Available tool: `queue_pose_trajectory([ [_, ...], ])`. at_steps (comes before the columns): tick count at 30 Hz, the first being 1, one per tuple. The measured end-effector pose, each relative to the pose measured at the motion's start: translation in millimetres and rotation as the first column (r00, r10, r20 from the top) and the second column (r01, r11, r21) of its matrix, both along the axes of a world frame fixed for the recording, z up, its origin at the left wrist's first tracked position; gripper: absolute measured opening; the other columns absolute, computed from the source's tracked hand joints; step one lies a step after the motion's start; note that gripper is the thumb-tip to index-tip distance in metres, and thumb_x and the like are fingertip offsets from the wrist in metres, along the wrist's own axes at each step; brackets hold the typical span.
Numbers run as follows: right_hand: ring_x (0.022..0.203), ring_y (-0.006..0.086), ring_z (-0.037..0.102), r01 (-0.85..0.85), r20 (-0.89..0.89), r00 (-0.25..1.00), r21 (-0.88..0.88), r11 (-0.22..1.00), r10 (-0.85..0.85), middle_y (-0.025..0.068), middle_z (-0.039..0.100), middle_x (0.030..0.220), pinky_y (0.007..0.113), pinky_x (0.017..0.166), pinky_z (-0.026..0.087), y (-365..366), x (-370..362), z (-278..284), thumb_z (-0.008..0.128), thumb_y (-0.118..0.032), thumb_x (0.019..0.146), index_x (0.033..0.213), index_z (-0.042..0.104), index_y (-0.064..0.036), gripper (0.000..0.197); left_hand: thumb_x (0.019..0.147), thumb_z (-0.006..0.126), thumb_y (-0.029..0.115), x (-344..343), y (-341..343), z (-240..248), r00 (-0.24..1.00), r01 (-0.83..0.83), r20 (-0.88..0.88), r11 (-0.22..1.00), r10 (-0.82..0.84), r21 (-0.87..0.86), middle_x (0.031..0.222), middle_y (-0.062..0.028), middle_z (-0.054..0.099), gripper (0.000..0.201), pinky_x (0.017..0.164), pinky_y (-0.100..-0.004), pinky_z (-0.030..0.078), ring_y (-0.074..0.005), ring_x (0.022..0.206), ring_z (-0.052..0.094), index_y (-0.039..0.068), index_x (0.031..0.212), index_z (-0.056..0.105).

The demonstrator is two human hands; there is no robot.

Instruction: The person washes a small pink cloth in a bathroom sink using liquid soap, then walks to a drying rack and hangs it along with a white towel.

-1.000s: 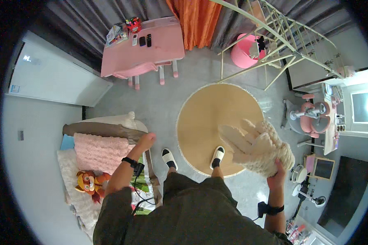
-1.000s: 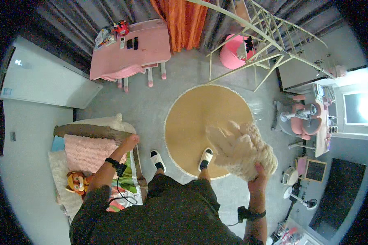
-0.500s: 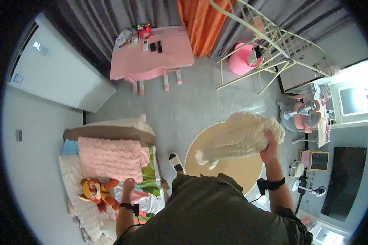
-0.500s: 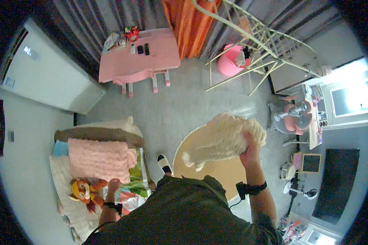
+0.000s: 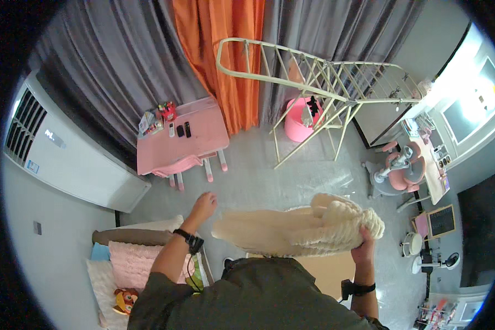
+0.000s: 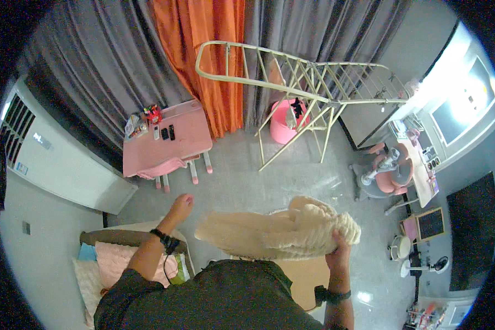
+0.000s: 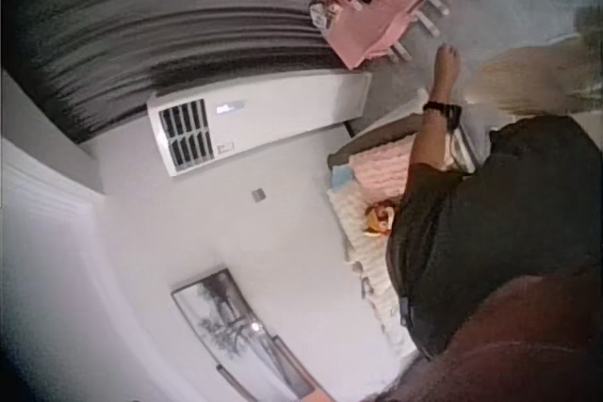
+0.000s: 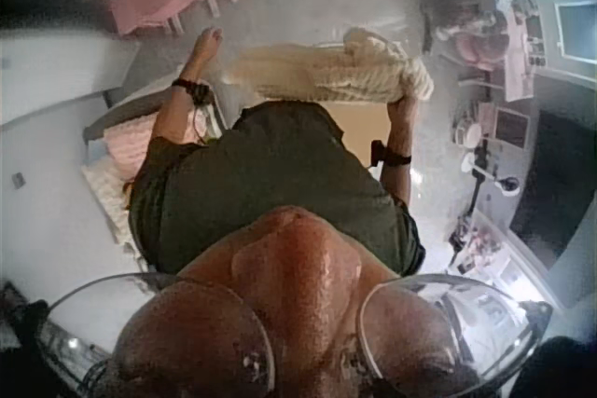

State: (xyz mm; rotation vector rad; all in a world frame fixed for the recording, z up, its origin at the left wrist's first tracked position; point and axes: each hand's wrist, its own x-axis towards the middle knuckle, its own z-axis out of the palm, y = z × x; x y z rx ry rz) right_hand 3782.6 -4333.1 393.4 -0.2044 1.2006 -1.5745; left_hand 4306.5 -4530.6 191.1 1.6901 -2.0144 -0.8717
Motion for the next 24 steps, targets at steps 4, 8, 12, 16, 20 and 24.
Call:
queue_pose_trajectory([
  [4, 0.122, 0.0303, 0.053, 0.0, 0.039, 0.999, 0.004, 1.0, -0.001, 0.0136, 0.055, 0.13, 0.044, 0.103, 0.044, -21, -22, 6, 0.065, -0.015, 0.088, 0.135, 0.046, -0.0004, 0.053, 0.085, 0.064, 0.017, -78, -104, 83, 0.968, 0.12, 0.239, 0.978, -0.077, -0.171, 0.116, -0.0215, 0.058, 0.031, 0.086, -0.049, 0.048, -0.0402, 0.105, 0.057, 0.002, 0.111, 0.058],
  [8, 0.121, 0.0262, 0.054, 0.055, -0.049, 0.997, 0.045, 0.997, -0.053, 0.0115, 0.057, 0.13, 0.041, 0.104, 0.043, -43, -31, 21, 0.06, -0.017, 0.091, 0.135, 0.047, -0.0014, 0.049, 0.082, 0.067, 0.017, -111, -210, 113, 0.943, 0.207, 0.333, 0.816, -0.019, -0.54, 0.118, -0.0218, 0.055, 0.045, 0.095, -0.0485, 0.044, -0.0422, 0.112, 0.052, -0.002, 0.12, 0.053],
  [12, 0.119, 0.0306, 0.055, 0.265, -0.065, 0.963, 0.052, 0.963, -0.261, 0.0144, 0.056, 0.128, 0.043, 0.101, 0.045, -35, -27, 2, 0.064, -0.018, 0.09, 0.134, 0.046, 0.0026, 0.051, 0.08, 0.072, 0.023, -175, -324, 169, 0.935, 0.342, 0.295, 0.713, -0.196, -0.612, 0.13, -0.0227, 0.052, 0.064, 0.109, -0.0459, 0.036, -0.0385, 0.125, 0.047, -0.002, 0.133, 0.046],
  [16, 0.119, 0.0301, 0.055, 0.437, -0.124, 0.894, 0.04, 0.898, -0.43, 0.0136, 0.056, 0.128, 0.046, 0.1, 0.047, -30, 9, 23, 0.064, -0.018, 0.09, 0.135, 0.045, 0.0013, 0.052, 0.078, 0.075, 0.028, -229, -414, 169, 0.881, 0.466, 0.43, 0.508, -0.196, -0.725, 0.127, -0.0205, 0.055, 0.066, 0.112, -0.0486, 0.031, -0.0356, 0.125, 0.047, 0.0, 0.132, 0.049],
  [20, 0.119, 0.0303, 0.055, 0.557, -0.121, 0.823, -0.027, 0.83, -0.555, 0.0159, 0.055, 0.128, 0.045, 0.099, 0.048, -59, 46, -20, 0.064, -0.019, 0.089, 0.134, 0.045, 0.0027, 0.054, 0.078, 0.073, 0.04, -245, -511, 117, 0.721, 0.65, 0.657, 0.544, -0.22, -0.531, 0.109, -0.0181, 0.066, 0.059, 0.106, -0.0489, 0.038, -0.0327, 0.113, 0.058, 0.004, 0.122, 0.057],
  [24, 0.119, 0.0301, 0.055, 0.659, -0.195, 0.736, -0.013, 0.752, -0.648, 0.0164, 0.055, 0.127, 0.045, 0.099, 0.048, -62, 58, -38, 0.064, -0.02, 0.088, 0.135, 0.044, 0.0029, 0.056, 0.083, 0.069, 0.04, -271, -528, 84, 0.771, 0.593, 0.561, 0.663, -0.302, -0.458, 0.087, -0.0162, 0.07, 0.039, 0.081, -0.0492, 0.05, -0.0352, 0.085, 0.068, 0.006, 0.1, 0.06],
])
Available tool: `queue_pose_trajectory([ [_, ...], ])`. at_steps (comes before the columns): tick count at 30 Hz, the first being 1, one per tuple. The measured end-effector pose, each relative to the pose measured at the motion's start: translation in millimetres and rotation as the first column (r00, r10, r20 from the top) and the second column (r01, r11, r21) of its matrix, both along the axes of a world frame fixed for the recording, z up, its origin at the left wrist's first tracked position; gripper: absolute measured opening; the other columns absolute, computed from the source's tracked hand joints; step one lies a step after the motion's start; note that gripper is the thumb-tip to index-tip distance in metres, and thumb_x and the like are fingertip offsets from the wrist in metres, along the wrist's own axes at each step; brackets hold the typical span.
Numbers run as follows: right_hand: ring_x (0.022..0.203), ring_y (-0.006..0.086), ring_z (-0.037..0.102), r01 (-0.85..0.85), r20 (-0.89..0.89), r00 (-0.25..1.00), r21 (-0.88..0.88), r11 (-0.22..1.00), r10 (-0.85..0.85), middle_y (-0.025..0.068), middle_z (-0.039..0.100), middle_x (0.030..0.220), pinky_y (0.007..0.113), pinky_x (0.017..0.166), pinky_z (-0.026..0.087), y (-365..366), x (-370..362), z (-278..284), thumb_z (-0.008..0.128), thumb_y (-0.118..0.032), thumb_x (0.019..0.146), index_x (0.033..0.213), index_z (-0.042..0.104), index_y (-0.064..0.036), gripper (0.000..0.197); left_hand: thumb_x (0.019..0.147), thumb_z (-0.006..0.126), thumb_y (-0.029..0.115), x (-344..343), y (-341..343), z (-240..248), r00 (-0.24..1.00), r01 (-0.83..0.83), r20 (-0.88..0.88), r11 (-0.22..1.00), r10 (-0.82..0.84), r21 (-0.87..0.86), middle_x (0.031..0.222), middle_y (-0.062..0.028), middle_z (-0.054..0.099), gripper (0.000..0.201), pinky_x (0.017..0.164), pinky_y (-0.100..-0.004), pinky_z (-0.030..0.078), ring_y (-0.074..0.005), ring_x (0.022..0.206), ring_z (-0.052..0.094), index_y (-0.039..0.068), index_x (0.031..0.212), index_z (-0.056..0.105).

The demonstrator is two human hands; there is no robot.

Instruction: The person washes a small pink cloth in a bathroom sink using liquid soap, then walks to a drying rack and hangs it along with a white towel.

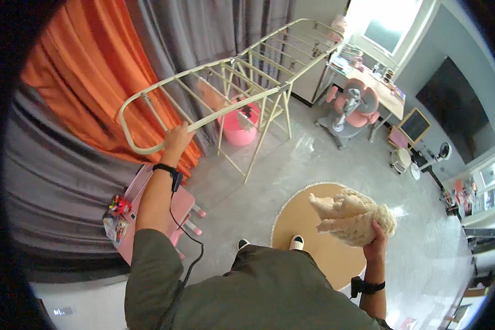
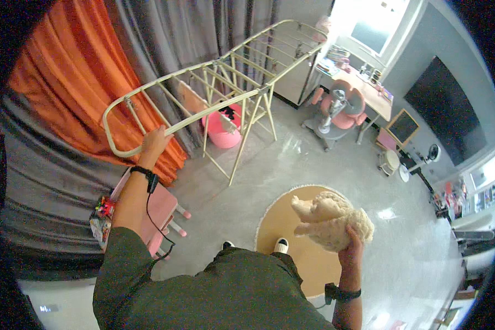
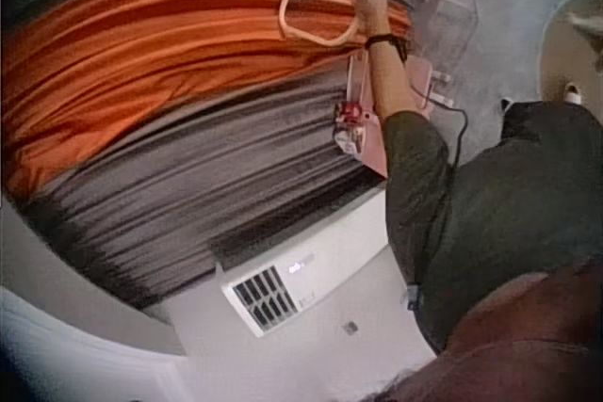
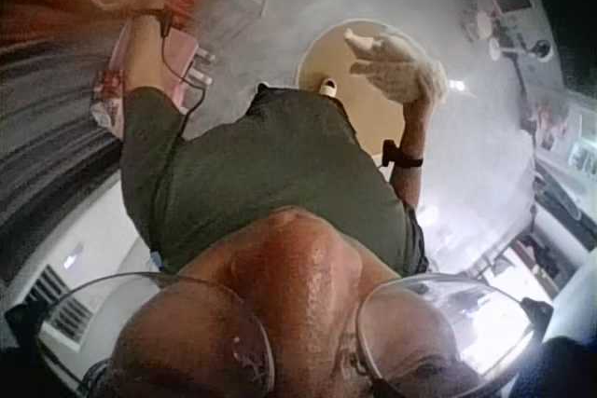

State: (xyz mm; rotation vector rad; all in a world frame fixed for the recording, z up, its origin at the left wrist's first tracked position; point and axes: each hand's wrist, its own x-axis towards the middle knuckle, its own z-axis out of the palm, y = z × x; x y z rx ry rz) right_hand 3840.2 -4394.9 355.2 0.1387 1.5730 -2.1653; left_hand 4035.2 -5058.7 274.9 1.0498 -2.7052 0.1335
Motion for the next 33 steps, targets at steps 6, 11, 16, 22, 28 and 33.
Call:
queue_pose_trajectory([
  [6, 0.117, 0.0298, 0.056, 0.032, 0.003, 1.0, -0.112, 0.993, -0.031, 0.0157, 0.057, 0.126, 0.044, 0.098, 0.048, -4, 0, 14, 0.063, -0.015, 0.088, 0.133, 0.045, 0.0034, 0.052, 0.087, 0.065, 0.038, 14, 35, 20, 1.0, 0.012, 0.026, 1.0, -0.011, -0.023, 0.081, -0.0165, 0.069, 0.033, 0.07, -0.0485, 0.053, -0.0359, 0.077, 0.068, 0.006, 0.092, 0.061],
  [11, 0.117, 0.0299, 0.056, -0.051, -0.15, 0.987, 0.062, 0.997, 0.06, 0.0145, 0.058, 0.125, 0.043, 0.097, 0.049, -6, -24, 11, 0.066, -0.018, 0.087, 0.13, 0.05, 0.0024, 0.05, 0.088, 0.065, 0.039, 50, 71, 29, 0.998, -0.01, -0.055, 1.0, 0.011, 0.017, 0.078, -0.0138, 0.069, 0.033, 0.067, -0.0485, 0.053, -0.0355, 0.074, 0.068, 0.006, 0.088, 0.061],
  [16, 0.116, 0.0292, 0.056, -0.097, 0.046, 0.994, -0.113, 0.989, 0.102, 0.0125, 0.058, 0.124, 0.042, 0.097, 0.049, -35, -39, 19, 0.07, -0.018, 0.084, 0.13, 0.05, 0.0004, 0.053, 0.087, 0.066, 0.038, 75, 142, 50, 0.989, -0.089, -0.082, 0.937, 0.123, 0.338, 0.079, -0.0135, 0.068, 0.032, 0.062, -0.0505, 0.049, -0.0366, 0.071, 0.065, 0.006, 0.089, 0.06],
  [22, 0.114, 0.0253, 0.056, -0.42, 0.015, 0.906, -0.069, 0.905, 0.422, 0.0097, 0.058, 0.12, 0.041, 0.092, 0.052, -65, -37, 34, 0.072, -0.017, 0.08, 0.13, 0.05, -0.0028, 0.056, 0.084, 0.069, 0.033, 91, 198, 30, 0.997, -0.064, -0.03, 0.995, 0.067, 0.079, 0.075, -0.0106, 0.065, 0.028, 0.065, -0.0464, 0.051, -0.0347, 0.071, 0.066, 0.007, 0.087, 0.059],
  [28, 0.121, 0.027, 0.053, -0.787, -0.054, 0.617, -0.019, 0.617, 0.785, 0.0103, 0.055, 0.132, 0.041, 0.101, 0.045, -52, 19, 200, 0.072, -0.013, 0.076, 0.138, 0.045, -0.0014, 0.069, 0.082, 0.07, 0.026, 125, 283, 194, 0.948, 0.206, -0.24, 0.978, -0.208, -0.032, 0.123, -0.0159, 0.055, 0.055, 0.094, -0.0464, 0.045, -0.0343, 0.115, 0.054, 0.005, 0.13, 0.052],
  [33, 0.127, 0.024, 0.049, -0.959, -0.296, 0.045, 0.256, 0.124, 0.954, 0.0102, 0.052, 0.137, 0.039, 0.109, 0.037, -86, 56, 238, 0.082, -0.006, 0.071, 0.142, 0.041, -0.0031, 0.081, 0.078, 0.069, 0.01, 111, 391, 258, 0.739, 0.648, -0.549, 0.632, -0.39, 0.424, 0.149, -0.0155, 0.037, 0.081, 0.115, -0.0451, 0.029, -0.0364, 0.137, 0.038, 0.012, 0.15, 0.032],
])
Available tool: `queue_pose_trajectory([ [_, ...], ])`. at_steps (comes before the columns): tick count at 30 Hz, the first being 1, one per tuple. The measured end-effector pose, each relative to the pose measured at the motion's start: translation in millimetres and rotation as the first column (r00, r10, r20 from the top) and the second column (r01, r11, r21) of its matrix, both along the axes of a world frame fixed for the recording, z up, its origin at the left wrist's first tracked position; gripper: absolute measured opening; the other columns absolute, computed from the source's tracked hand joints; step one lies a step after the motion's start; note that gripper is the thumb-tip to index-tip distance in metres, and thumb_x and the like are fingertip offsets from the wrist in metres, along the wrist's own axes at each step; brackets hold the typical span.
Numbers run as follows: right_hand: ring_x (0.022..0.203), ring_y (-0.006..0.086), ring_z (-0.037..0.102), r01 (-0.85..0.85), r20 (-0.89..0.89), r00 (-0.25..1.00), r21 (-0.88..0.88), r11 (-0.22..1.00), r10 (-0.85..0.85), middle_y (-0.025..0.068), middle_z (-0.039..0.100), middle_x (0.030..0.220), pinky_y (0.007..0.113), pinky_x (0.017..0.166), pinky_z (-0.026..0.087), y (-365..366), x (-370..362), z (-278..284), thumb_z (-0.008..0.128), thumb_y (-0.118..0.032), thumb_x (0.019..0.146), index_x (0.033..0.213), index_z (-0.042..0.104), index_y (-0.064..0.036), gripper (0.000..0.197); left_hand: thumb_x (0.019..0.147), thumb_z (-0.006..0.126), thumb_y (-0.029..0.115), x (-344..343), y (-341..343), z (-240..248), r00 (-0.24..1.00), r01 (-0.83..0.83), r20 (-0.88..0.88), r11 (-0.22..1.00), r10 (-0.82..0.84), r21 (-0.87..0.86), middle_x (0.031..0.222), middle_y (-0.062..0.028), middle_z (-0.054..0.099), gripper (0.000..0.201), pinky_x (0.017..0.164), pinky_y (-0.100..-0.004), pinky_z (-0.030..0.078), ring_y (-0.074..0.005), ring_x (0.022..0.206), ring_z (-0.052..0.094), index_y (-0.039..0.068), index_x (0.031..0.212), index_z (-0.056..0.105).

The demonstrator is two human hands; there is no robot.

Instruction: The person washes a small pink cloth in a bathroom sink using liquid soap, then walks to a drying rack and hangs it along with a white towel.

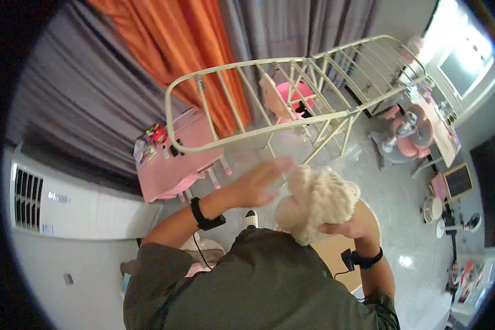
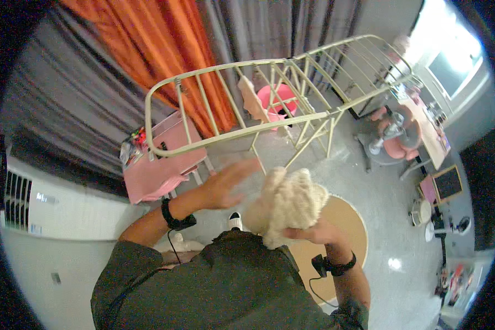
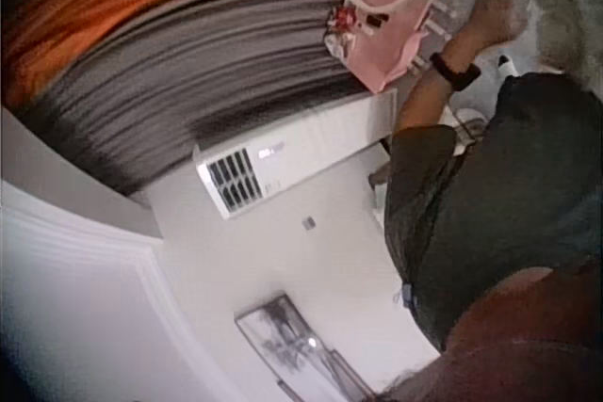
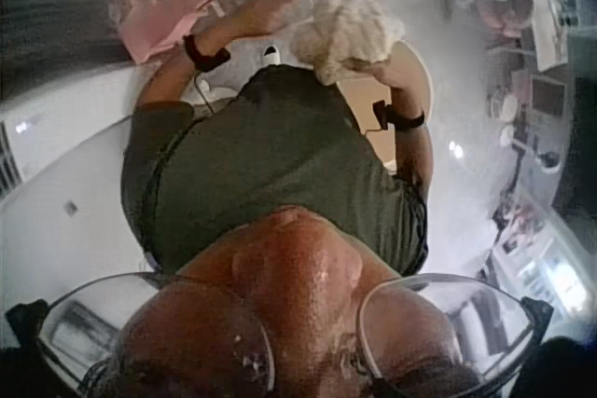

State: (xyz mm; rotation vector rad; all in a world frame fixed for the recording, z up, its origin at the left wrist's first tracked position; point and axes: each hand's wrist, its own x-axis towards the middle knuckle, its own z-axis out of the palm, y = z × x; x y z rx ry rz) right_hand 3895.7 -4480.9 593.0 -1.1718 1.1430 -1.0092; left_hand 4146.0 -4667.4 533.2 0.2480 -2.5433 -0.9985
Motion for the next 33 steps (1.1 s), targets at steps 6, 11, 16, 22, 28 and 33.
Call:
queue_pose_trajectory([
  [6, 0.121, 0.0232, 0.054, -0.504, 0.005, 0.857, 0.209, 0.838, 0.515, 0.01, 0.058, 0.129, 0.038, 0.103, 0.043, 19, 95, 3, 0.08, -0.014, 0.079, 0.138, 0.045, -0.0024, 0.069, 0.073, 0.073, 0.006, 75, 103, 66, 0.988, 0.13, 0.067, 0.978, -0.142, 0.165, 0.139, -0.0162, 0.047, 0.08, 0.107, -0.0415, 0.039, -0.0347, 0.128, 0.048, 0.012, 0.145, 0.039],
  [11, 0.11, 0.0201, 0.058, -0.296, -0.064, 0.946, 0.226, 0.928, 0.317, 0.0092, 0.063, 0.118, 0.036, 0.095, 0.047, 25, 160, -25, 0.081, -0.016, 0.079, 0.134, 0.047, -0.002, 0.066, 0.074, 0.073, 0.007, 172, 101, 61, 0.985, -0.061, 0.168, 0.974, 0.024, 0.22, 0.117, -0.015, 0.06, 0.057, 0.092, -0.0394, 0.048, -0.033, 0.112, 0.059, 0.009, 0.128, 0.055],
  [16, 0.078, 0.0156, 0.063, 0.024, -0.551, 0.834, 0.097, 0.995, 0.034, 0.0112, 0.066, 0.099, 0.033, 0.07, 0.052, -18, 262, -74, 0.077, -0.012, 0.08, 0.115, 0.057, -0.0005, 0.043, 0.079, 0.07, 0.016, 288, 36, 10, 0.925, -0.115, 0.374, 0.988, 0.07, 0.1, 0.113, -0.0137, 0.062, 0.043, 0.091, -0.0414, 0.048, -0.0327, 0.109, 0.06, 0.007, 0.119, 0.057],
  [22, 0.085, 0.036, 0.063, -0.068, -0.757, 0.628, -0.281, 0.957, -0.178, 0.0154, 0.063, 0.098, 0.039, 0.074, 0.052, -168, 399, -155, 0.065, -0.007, 0.085, 0.108, 0.062, -0.0002, 0.024, 0.079, 0.072, 0.021, 427, -130, -64, 0.896, 0.061, 0.407, 0.958, -0.177, 0.281, 0.116, -0.0168, 0.061, 0.049, 0.094, -0.0408, 0.046, -0.0352, 0.11, 0.059, 0.005, 0.122, 0.055],
  [28, 0.088, 0.0385, 0.063, 0.07, -0.783, 0.536, -0.333, 0.94, -0.317, 0.0157, 0.063, 0.098, 0.044, 0.078, 0.051, -230, 448, -185, 0.058, -0.013, 0.092, 0.11, 0.063, -0.0029, 0.022, 0.075, 0.074, 0.013, 455, -200, -104, 0.969, -0.056, 0.241, 0.998, 0.054, 0.002, 0.105, -0.0138, 0.064, 0.04, 0.083, -0.0395, 0.051, -0.034, 0.099, 0.064, 0.007, 0.112, 0.062],
  [33, 0.085, 0.0374, 0.064, 0.144, -0.76, 0.521, -0.37, 0.918, -0.388, 0.0184, 0.066, 0.099, 0.042, 0.074, 0.051, -233, 462, -150, 0.056, -0.021, 0.096, 0.112, 0.062, -0.0032, 0.025, 0.07, 0.07, 0.003, 455, -222, -76, 0.964, -0.267, -0.115, 0.887, 0.241, -0.377, 0.095, -0.0097, 0.06, 0.042, 0.075, -0.0398, 0.05, -0.0297, 0.09, 0.063, 0.012, 0.111, 0.063],
])
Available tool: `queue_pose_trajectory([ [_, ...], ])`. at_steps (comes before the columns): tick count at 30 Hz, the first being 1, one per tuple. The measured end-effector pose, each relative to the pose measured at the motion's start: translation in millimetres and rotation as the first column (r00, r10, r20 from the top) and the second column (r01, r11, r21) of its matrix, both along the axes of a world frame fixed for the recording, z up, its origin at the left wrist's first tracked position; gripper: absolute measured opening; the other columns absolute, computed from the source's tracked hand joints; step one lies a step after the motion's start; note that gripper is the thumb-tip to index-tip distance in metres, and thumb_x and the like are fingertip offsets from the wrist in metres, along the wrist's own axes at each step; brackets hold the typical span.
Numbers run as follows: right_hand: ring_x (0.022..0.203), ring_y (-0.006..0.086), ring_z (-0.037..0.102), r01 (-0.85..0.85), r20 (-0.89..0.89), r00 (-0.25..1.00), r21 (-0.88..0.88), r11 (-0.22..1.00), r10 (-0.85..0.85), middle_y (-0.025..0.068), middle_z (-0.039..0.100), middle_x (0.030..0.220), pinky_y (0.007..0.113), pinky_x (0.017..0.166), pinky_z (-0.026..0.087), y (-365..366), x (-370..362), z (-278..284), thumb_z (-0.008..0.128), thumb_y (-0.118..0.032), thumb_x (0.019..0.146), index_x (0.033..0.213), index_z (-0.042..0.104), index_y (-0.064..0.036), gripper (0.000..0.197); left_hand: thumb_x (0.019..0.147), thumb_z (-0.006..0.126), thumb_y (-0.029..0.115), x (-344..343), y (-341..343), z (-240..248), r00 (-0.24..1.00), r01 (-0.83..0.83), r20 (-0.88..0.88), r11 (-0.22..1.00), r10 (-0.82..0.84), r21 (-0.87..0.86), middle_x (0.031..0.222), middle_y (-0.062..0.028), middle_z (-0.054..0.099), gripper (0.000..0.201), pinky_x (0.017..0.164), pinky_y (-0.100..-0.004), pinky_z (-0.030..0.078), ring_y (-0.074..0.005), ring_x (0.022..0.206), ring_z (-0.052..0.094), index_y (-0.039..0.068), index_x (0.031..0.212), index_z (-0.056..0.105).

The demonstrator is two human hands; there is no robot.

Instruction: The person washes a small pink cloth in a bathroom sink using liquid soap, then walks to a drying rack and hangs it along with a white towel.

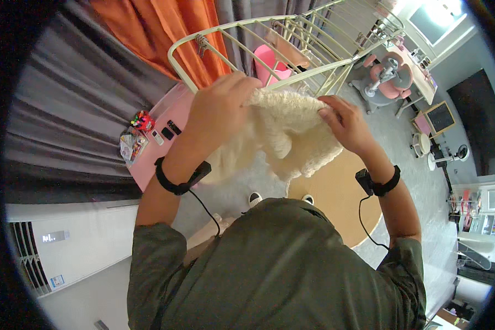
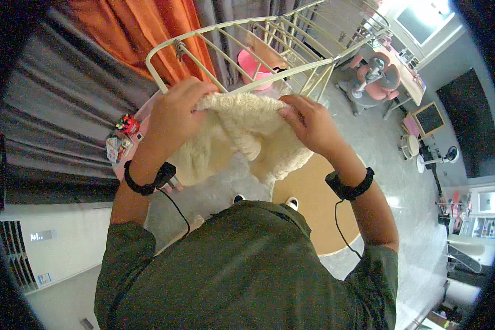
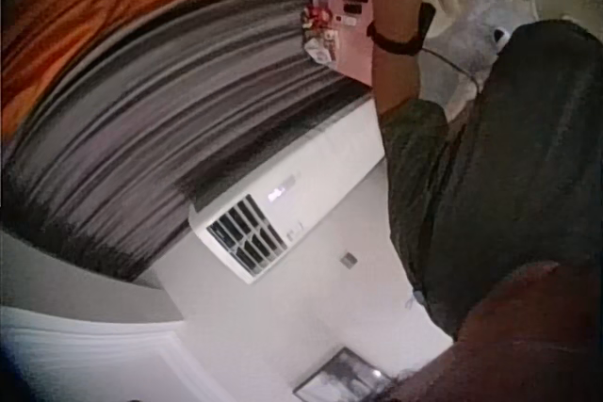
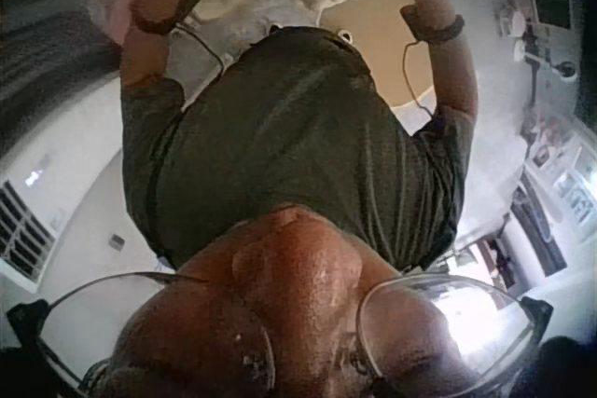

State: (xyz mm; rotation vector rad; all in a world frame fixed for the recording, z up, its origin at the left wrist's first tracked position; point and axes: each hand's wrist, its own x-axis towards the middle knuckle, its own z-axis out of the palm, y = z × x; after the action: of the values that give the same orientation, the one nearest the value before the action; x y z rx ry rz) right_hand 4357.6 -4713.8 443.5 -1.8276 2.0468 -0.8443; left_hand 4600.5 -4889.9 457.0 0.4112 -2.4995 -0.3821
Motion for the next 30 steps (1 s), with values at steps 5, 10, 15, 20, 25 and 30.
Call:
queue_pose_trajectory([
  [5, 0.075, 0.019, 0.058, -0.036, 0.282, 0.959, 0.048, 0.998, 0.021, 0.0134, 0.062, 0.082, 0.033, 0.073, 0.048, -7, -9, 32, 0.054, -0.025, 0.1, 0.108, 0.062, 0.0008, 0.029, 0.075, 0.067, 0.004, -3, 9, -4, 0.931, -0.198, -0.362, 0.889, 0.04, -0.412, 0.096, -0.0085, 0.061, 0.033, 0.069, -0.0391, 0.05, -0.0278, 0.084, 0.061, 0.01, 0.107, 0.064],
  [10, 0.078, 0.0077, 0.042, -0.095, 0.475, 0.874, -0.043, 0.995, 0.104, -0.0013, 0.048, 0.08, 0.027, 0.072, 0.041, 8, -14, 56, 0.047, -0.029, 0.104, 0.099, 0.057, 0.0005, 0.032, 0.084, 0.062, 0.013, 6, 103, -54, 0.911, 0.314, -0.168, 0.897, -0.378, -0.312, 0.094, -0.0161, 0.064, 0.03, 0.066, -0.0419, 0.051, -0.0328, 0.081, 0.063, 0.003, 0.112, 0.064],
  [15, 0.082, 0.0058, 0.05, -0.13, 0.495, 0.86, -0.023, 0.991, 0.124, -0.0042, 0.058, 0.087, 0.025, 0.075, 0.044, 16, -43, 77, 0.05, -0.035, 0.103, 0.11, 0.063, 0.0019, 0.04, 0.086, 0.06, 0.017, -73, 161, -71, 0.99, 0.064, -0.125, 0.997, -0.068, -0.031, 0.102, -0.0138, 0.063, 0.027, 0.073, -0.0436, 0.053, -0.0335, 0.087, 0.064, 0.004, 0.11, 0.063],
  [20, 0.085, 0.0053, 0.055, -0.131, 0.692, 0.707, -0.072, 0.989, 0.144, -0.0017, 0.064, 0.094, 0.024, 0.076, 0.048, 47, -109, 97, 0.053, -0.038, 0.101, 0.116, 0.064, 0.001, 0.043, 0.083, 0.061, 0.004, -134, 200, -16, 0.983, 0.1, 0.149, 0.995, -0.103, 0.026, 0.108, -0.0148, 0.061, 0.028, 0.077, -0.0423, 0.054, -0.033, 0.091, 0.063, 0.003, 0.112, 0.06],
  [25, 0.09, 0.0089, 0.058, -0.125, 0.577, 0.809, -0.011, 0.992, 0.109, 0.0013, 0.065, 0.097, 0.027, 0.081, 0.048, 109, -176, 127, 0.053, -0.037, 0.1, 0.121, 0.062, 0.0007, 0.044, 0.088, 0.055, 0.003, -206, 266, 117, 0.903, 0.072, -0.422, 0.941, 0.078, 0.33, 0.092, -0.014, 0.065, 0.016, 0.071, -0.0352, 0.051, -0.0292, 0.08, 0.066, 0.003, 0.103, 0.06],
  [30, 0.084, 0.0285, 0.063, 0.089, 0.389, 0.921, -0.244, 0.966, 0.014, 0.0169, 0.063, 0.09, 0.038, 0.075, 0.05, 212, -170, 131, 0.066, -0.026, 0.09, 0.099, 0.061, 0.0, 0.028, 0.086, 0.062, 0.01, -246, 269, 175, 0.876, -0.116, -0.421, 0.95, 0.235, 0.289, 0.085, -0.015, 0.066, 0.015, 0.066, -0.0333, 0.051, -0.0266, 0.075, 0.067, 0.003, 0.1, 0.061],
])
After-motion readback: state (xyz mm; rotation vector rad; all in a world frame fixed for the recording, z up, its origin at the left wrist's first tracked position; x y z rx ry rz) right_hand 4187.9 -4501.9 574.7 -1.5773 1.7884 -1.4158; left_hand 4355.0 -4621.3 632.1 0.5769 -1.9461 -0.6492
